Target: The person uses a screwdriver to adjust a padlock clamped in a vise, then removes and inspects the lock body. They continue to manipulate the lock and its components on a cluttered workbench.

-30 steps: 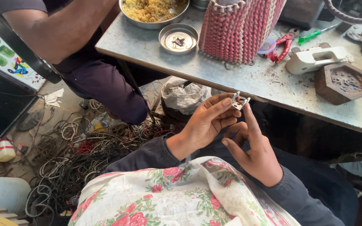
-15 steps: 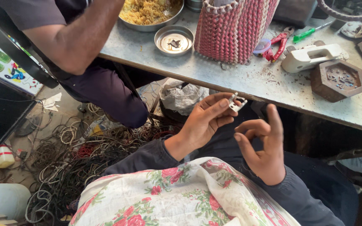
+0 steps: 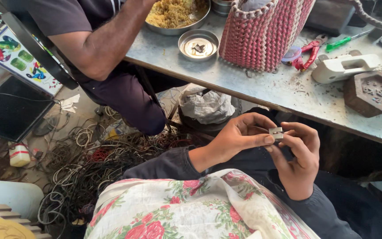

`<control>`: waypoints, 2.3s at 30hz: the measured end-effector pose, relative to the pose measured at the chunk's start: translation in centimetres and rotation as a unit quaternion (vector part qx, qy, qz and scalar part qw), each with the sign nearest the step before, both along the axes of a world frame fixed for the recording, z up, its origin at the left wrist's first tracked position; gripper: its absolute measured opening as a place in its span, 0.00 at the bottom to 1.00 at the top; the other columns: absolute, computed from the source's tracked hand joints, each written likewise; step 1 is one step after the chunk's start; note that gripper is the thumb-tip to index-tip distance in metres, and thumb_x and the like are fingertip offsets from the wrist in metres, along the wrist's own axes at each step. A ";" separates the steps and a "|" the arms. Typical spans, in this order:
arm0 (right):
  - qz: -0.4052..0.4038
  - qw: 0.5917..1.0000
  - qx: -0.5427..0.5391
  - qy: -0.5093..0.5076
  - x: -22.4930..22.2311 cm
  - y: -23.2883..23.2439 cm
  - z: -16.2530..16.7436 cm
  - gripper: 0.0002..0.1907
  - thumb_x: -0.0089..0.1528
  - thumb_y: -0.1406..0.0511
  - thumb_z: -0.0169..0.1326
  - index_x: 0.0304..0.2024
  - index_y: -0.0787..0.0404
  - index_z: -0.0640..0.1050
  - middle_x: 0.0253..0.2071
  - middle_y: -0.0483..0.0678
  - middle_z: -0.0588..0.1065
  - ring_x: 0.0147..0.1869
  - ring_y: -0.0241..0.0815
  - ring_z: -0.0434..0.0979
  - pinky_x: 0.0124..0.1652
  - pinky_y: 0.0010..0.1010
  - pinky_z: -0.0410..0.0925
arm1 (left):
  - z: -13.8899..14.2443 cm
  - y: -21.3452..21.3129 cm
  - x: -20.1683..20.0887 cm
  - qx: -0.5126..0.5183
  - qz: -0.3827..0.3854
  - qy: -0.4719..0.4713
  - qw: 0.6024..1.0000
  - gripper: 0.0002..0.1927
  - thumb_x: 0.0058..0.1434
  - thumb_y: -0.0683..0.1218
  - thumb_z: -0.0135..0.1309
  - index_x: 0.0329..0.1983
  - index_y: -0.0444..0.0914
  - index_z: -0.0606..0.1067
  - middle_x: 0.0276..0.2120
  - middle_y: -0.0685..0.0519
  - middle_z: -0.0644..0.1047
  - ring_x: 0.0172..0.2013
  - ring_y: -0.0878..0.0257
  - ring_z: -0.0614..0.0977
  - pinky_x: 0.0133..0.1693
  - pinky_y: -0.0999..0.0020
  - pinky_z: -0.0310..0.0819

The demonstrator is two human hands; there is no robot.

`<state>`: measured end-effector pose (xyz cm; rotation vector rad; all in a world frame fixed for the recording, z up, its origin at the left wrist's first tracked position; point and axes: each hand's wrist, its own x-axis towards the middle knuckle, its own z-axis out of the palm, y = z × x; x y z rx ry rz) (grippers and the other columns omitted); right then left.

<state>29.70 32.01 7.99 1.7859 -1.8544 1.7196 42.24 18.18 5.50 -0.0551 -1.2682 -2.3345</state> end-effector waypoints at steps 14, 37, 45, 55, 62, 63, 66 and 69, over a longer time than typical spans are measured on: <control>0.277 0.786 0.009 -0.553 -2.0 0.5 -3.6 0.05 0.73 0.71 0.50 0.50 0.63 0.76 0.62 0.53 0.72 0.56 0.43 0.74 0.58 0.38 0.68 | -2.2 0.2 -0.8 0.035 0.002 -0.015 0.999 0.10 0.70 0.40 0.60 0.52 0.33 0.77 0.45 0.50 0.81 0.45 0.65 0.83 0.51 0.69 0.80; 0.241 0.764 0.015 -0.598 -2.4 0.2 -4.4 0.07 0.76 0.70 0.46 0.54 0.64 0.73 0.53 0.52 0.77 0.55 0.41 0.78 0.55 0.35 0.71 | -2.5 0.1 -1.2 0.194 -0.029 -0.114 0.974 0.12 0.69 0.49 0.59 0.49 0.36 0.81 0.38 0.52 0.83 0.37 0.65 0.85 0.39 0.69 0.82; 0.240 0.775 0.017 -0.584 -2.3 0.5 -4.2 0.07 0.75 0.68 0.46 0.53 0.64 0.73 0.52 0.52 0.77 0.54 0.42 0.77 0.54 0.39 0.71 | -1.6 0.4 -0.8 0.205 -0.062 -0.094 0.972 0.14 0.73 0.51 0.54 0.50 0.36 0.80 0.38 0.53 0.82 0.34 0.68 0.82 0.37 0.70 0.81; 0.249 0.796 0.006 -0.552 -2.2 0.5 -4.5 0.07 0.75 0.70 0.46 0.54 0.64 0.73 0.50 0.54 0.76 0.53 0.44 0.76 0.52 0.37 0.69 | -1.7 0.6 -0.8 0.187 -0.067 -0.102 0.975 0.12 0.73 0.50 0.55 0.45 0.36 0.79 0.32 0.58 0.78 0.32 0.70 0.80 0.34 0.72 0.80; 0.231 0.810 0.001 -0.539 -1.8 0.1 -3.4 0.22 0.68 0.73 0.46 0.66 0.57 0.67 0.59 0.51 0.73 0.56 0.43 0.75 0.50 0.37 0.70 | -1.6 0.6 -1.0 0.175 -0.069 -0.126 0.974 0.11 0.72 0.51 0.55 0.46 0.40 0.79 0.33 0.61 0.77 0.32 0.72 0.78 0.35 0.72 0.79; 0.229 0.808 0.003 -0.542 -1.8 0.1 -3.4 0.22 0.68 0.72 0.46 0.66 0.58 0.67 0.59 0.52 0.73 0.55 0.43 0.75 0.50 0.37 0.71 | -1.6 0.6 -1.0 0.171 -0.073 -0.123 0.975 0.11 0.72 0.52 0.55 0.46 0.39 0.78 0.33 0.60 0.77 0.32 0.72 0.78 0.36 0.72 0.79; 0.239 0.803 0.011 -0.545 -1.9 0.1 -3.8 0.22 0.69 0.72 0.47 0.66 0.62 0.68 0.57 0.54 0.74 0.52 0.44 0.77 0.49 0.38 0.71 | -1.5 0.7 -1.0 0.153 -0.089 -0.120 0.977 0.13 0.72 0.53 0.55 0.46 0.39 0.78 0.33 0.61 0.76 0.33 0.72 0.78 0.37 0.71 0.79; 0.265 0.804 0.022 -0.532 -2.4 0.3 -4.4 0.19 0.71 0.73 0.49 0.65 0.67 0.70 0.52 0.56 0.76 0.47 0.47 0.78 0.46 0.39 0.72 | -1.4 0.8 -0.9 0.111 -0.115 -0.136 0.978 0.15 0.71 0.55 0.54 0.49 0.40 0.79 0.31 0.61 0.75 0.32 0.73 0.77 0.37 0.72 0.79</control>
